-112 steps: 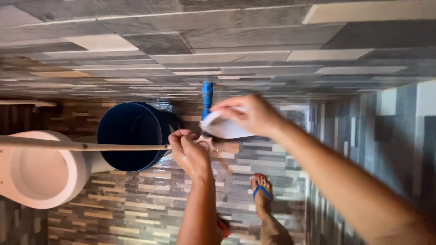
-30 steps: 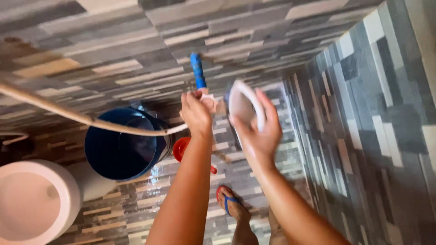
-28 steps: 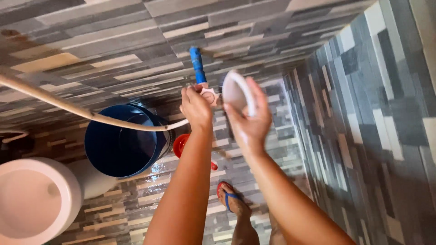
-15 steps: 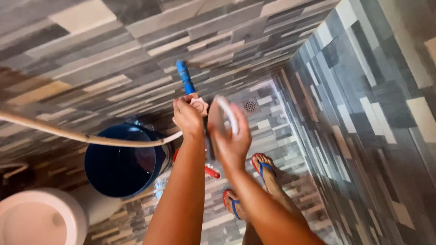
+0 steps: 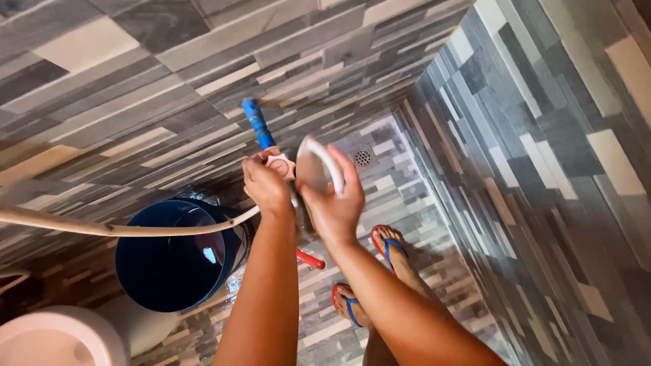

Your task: Cleaning a bathroom, including scrubbing the toilet and walls using water and a brush.

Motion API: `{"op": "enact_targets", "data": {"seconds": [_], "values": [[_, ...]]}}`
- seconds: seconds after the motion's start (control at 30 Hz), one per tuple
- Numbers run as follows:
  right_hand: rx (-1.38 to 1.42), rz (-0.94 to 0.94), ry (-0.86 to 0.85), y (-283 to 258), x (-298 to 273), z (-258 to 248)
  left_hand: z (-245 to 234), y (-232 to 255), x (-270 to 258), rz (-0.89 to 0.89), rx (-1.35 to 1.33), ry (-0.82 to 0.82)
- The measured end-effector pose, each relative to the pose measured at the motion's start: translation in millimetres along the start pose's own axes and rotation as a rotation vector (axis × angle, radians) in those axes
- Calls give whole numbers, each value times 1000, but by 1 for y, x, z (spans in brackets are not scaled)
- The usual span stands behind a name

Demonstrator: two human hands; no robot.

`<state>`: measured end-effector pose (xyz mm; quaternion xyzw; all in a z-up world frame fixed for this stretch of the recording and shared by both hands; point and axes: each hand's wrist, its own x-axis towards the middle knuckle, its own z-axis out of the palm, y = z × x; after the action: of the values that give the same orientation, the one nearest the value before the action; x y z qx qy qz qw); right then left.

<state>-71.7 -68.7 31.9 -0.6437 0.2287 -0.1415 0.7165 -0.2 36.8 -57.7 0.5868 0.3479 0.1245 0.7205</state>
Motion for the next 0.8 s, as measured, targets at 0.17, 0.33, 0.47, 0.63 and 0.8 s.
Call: {"op": "enact_targets", "data": {"seconds": [0.17,0.33,0.47,0.63,0.8], "values": [[219,35,-40,24,-29,-4,4,-1,1,16,20,57],[197,-115,-99,29,-12,-5,5,15,-10,-3,79,80],[155,67,28,37,-29,2,2,7,-9,-23,12,28],[142,28,-71,23,-21,-10,3,11,-9,-19,-57,33],[71,-134,-86,54,-32,-15,1,4,-4,-54,-75,38]]}}
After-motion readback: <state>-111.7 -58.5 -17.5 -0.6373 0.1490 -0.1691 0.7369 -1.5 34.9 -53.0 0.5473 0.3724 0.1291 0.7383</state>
